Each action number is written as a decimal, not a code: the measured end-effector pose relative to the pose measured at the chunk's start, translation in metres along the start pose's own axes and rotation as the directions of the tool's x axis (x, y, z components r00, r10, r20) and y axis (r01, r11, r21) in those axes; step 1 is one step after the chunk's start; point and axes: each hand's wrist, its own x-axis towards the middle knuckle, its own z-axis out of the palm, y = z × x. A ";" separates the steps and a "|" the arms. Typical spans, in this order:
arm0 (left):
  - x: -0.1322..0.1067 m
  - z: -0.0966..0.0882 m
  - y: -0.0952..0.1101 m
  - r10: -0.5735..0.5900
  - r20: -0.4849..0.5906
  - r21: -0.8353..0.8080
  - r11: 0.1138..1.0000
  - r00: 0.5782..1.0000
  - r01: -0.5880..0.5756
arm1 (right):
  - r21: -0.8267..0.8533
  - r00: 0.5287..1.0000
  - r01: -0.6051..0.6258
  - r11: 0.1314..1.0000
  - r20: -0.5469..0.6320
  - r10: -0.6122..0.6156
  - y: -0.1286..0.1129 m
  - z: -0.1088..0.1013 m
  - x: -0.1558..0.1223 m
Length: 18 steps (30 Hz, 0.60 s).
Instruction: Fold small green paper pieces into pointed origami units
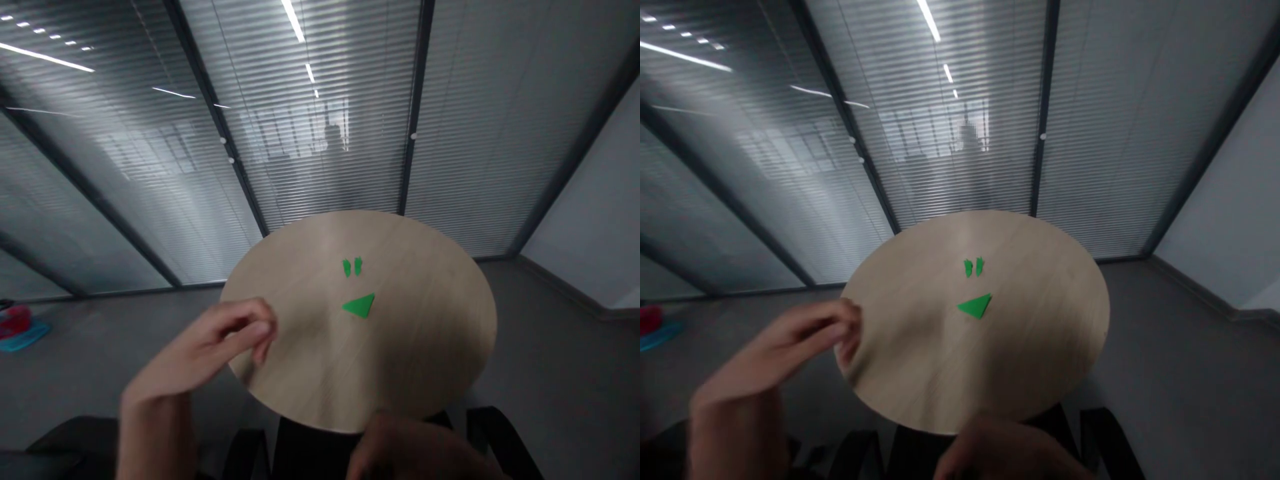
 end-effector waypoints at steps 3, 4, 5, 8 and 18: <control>0.045 0.033 -0.012 0.013 0.055 0.035 0.999 0.998 -0.015 | 0.055 0.996 -0.041 0.998 -0.078 0.045 -0.044 -0.036 -0.010; 0.061 0.048 -0.021 0.019 0.020 0.064 0.998 1.000 -0.020 | 0.044 0.986 -0.070 0.997 -0.149 0.076 -0.051 -0.051 -0.010; 0.075 0.062 -0.032 0.033 0.013 0.078 0.996 0.999 -0.034 | 0.015 0.966 -0.082 0.997 -0.244 0.083 -0.055 -0.067 -0.009; 0.108 0.100 -0.062 0.077 0.043 0.176 0.981 0.996 -0.083 | -0.150 0.760 -0.169 0.974 -0.649 0.032 -0.044 -0.122 0.002; 0.143 0.147 -0.110 0.189 0.133 0.063 0.978 0.973 -0.198 | -0.591 0.788 -0.354 0.725 -0.606 -0.109 -0.003 -0.191 0.035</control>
